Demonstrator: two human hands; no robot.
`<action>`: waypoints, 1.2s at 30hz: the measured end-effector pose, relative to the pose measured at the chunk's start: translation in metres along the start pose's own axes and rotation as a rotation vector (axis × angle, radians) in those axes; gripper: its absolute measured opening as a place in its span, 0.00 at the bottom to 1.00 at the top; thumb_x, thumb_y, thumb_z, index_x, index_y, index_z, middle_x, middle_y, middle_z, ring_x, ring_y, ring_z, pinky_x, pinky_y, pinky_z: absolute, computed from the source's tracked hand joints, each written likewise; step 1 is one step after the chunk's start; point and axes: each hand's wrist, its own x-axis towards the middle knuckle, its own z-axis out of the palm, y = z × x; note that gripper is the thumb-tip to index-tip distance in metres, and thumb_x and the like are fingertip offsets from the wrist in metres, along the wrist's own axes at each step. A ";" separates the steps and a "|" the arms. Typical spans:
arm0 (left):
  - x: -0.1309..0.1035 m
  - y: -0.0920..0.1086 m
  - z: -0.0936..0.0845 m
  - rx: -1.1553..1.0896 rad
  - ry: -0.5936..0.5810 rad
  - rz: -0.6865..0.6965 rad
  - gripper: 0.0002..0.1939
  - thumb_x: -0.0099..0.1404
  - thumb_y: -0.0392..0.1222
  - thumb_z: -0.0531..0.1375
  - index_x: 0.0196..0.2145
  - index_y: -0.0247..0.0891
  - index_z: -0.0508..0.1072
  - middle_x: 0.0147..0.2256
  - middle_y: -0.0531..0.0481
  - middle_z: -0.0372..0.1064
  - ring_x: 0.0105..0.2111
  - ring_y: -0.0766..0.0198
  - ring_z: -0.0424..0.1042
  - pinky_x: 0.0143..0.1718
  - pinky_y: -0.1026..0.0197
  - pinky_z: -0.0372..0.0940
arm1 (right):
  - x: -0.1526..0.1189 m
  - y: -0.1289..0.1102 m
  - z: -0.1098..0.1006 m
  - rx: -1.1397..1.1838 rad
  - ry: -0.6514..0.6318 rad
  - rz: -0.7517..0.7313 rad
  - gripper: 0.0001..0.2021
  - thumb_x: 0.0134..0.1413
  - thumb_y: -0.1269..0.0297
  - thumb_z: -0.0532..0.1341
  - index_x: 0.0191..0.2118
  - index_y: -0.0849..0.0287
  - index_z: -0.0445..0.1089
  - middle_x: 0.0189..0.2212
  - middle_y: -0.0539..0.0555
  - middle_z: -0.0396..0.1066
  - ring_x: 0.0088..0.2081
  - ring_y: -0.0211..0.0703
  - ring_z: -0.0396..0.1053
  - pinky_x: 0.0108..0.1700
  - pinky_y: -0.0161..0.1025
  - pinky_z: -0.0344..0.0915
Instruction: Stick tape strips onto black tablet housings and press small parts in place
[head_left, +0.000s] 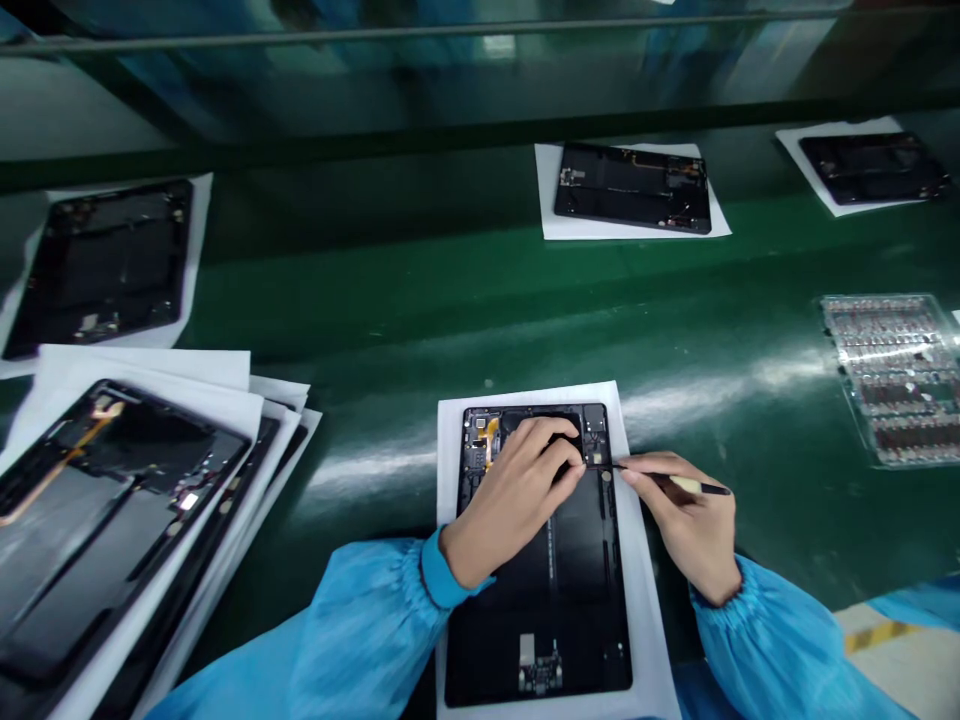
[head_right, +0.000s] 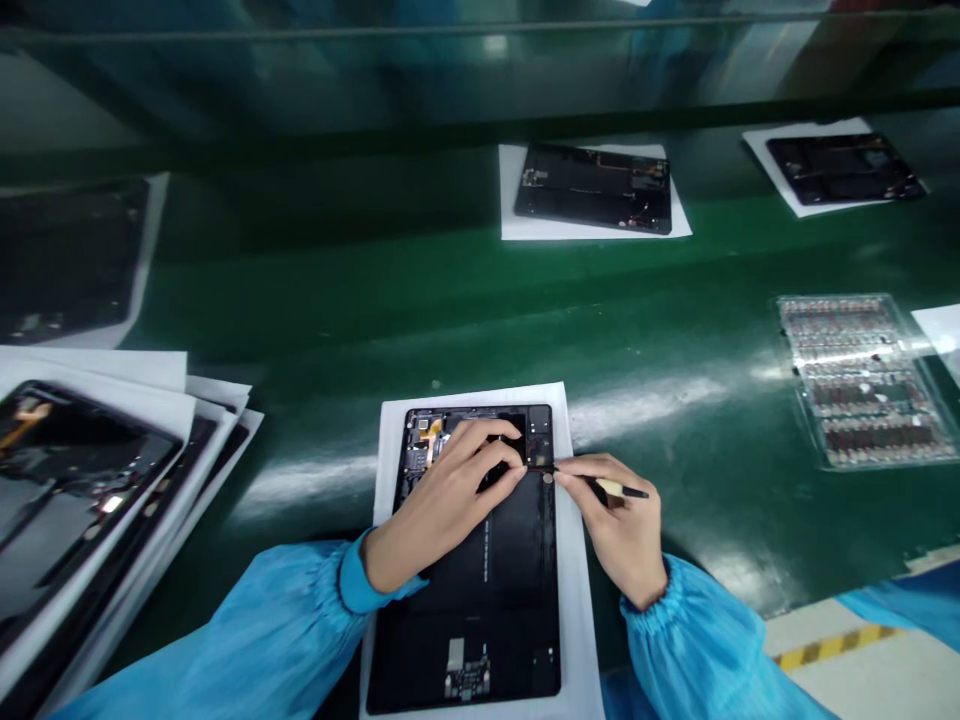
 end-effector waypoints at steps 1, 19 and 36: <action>0.000 0.000 0.000 -0.003 0.005 -0.006 0.04 0.70 0.33 0.55 0.36 0.38 0.67 0.47 0.46 0.64 0.48 0.57 0.64 0.52 0.51 0.62 | 0.000 0.000 0.000 0.007 -0.007 -0.007 0.05 0.51 0.71 0.68 0.31 0.52 0.78 0.31 0.48 0.79 0.34 0.39 0.76 0.38 0.34 0.73; 0.002 0.000 0.003 -0.081 0.070 -0.043 0.06 0.65 0.29 0.59 0.32 0.38 0.68 0.46 0.46 0.64 0.49 0.56 0.64 0.51 0.51 0.61 | -0.003 0.006 -0.006 0.020 -0.102 -0.055 0.07 0.55 0.73 0.65 0.34 0.53 0.77 0.34 0.49 0.78 0.37 0.39 0.76 0.42 0.36 0.72; 0.007 0.002 -0.003 -0.217 0.063 -0.108 0.09 0.61 0.31 0.61 0.38 0.41 0.69 0.48 0.48 0.65 0.51 0.57 0.65 0.53 0.53 0.61 | -0.002 -0.004 -0.014 0.076 0.086 -0.096 0.16 0.68 0.63 0.49 0.34 0.56 0.71 0.34 0.53 0.74 0.40 0.44 0.73 0.44 0.45 0.69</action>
